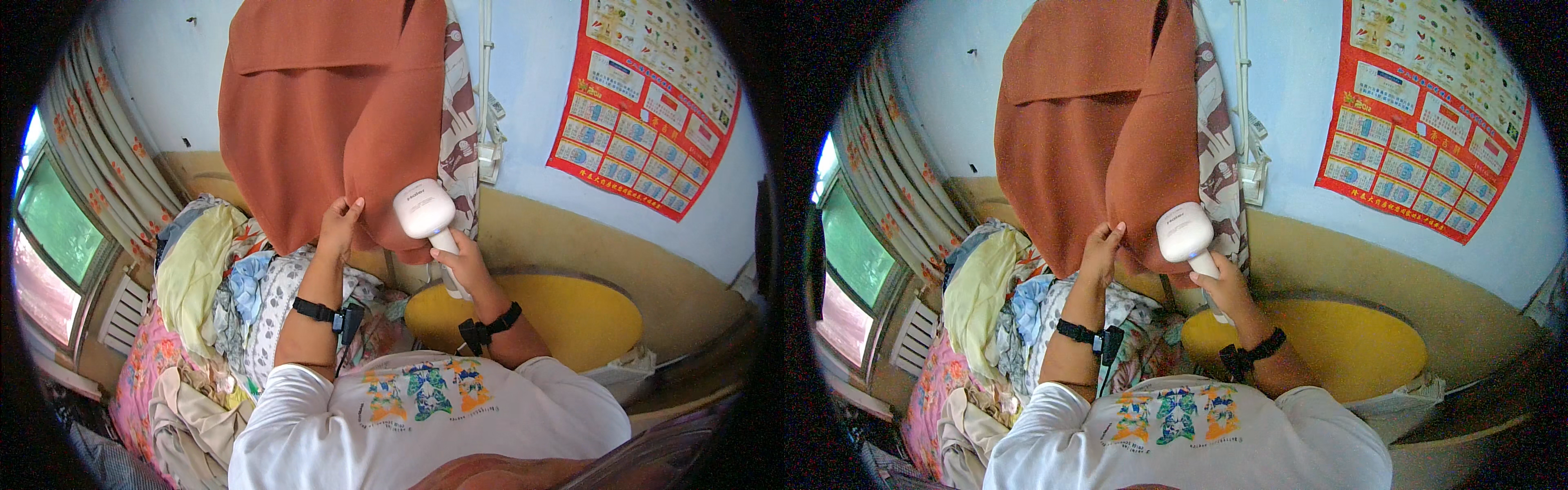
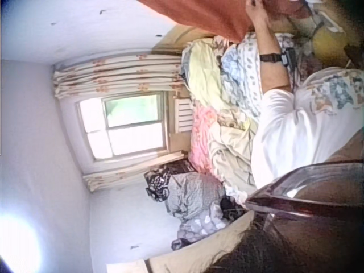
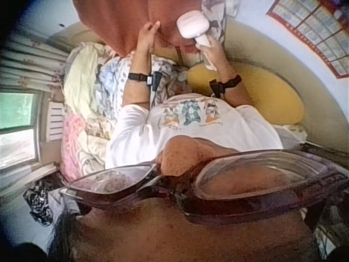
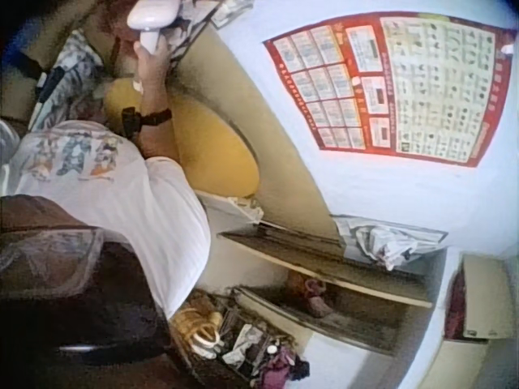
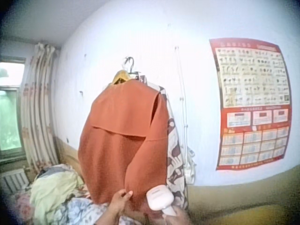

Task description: The person uses a handheld garment steamer to remove wrinkles from a rust-colored jacket draped over a hanger. They systematically steam the sleeves, body, and back of the jacket while holding the fabric taut with their other hand. The task concludes with the person placing the steamed jacket on a bed.

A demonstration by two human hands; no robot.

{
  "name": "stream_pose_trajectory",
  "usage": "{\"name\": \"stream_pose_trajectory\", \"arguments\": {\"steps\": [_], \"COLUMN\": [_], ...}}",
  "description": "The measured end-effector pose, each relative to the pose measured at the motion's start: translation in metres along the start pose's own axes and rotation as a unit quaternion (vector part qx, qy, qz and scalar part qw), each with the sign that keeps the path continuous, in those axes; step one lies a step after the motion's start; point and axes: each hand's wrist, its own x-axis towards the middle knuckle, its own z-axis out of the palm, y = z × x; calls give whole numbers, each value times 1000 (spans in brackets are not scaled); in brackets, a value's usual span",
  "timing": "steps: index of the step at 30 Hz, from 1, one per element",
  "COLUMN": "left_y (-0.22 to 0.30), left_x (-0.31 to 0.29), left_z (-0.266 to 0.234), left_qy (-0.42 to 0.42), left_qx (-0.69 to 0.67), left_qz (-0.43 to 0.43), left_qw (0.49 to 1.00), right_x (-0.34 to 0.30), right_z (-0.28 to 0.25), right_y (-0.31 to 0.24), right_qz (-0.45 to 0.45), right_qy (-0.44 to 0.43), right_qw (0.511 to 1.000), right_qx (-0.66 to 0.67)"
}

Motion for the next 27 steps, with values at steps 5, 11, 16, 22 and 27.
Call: {"name": "stream_pose_trajectory", "arguments": {"steps": [5, 11, 16, 22, 27], "left_y": [8, -9, -7, -17, -26], "left_x": [-7, -1, -5, -21, -32], "left_z": [9, -13, -18, -1, 49], "left_qy": [30, 44, 48, -47, -167], "left_qx": [-68, -75, -49, 45, 2], "left_qz": [45, 45, 76, 56, -43], "left_qw": [996, 995, 995, 996, 985], "right_x": [-3, -7, -8, -12, -20], "right_z": [-2, 6, 3, -7, -21], "right_y": [12, 7, 3, -24, -50], "right_qz": [20, 15, 0, -18, -27], "right_qy": [-9, 9, 52, 100, 138], "right_qw": [999, 1000, 998, 991, 986], "right_qx": [-38, -21, 24, 92, 89]}}
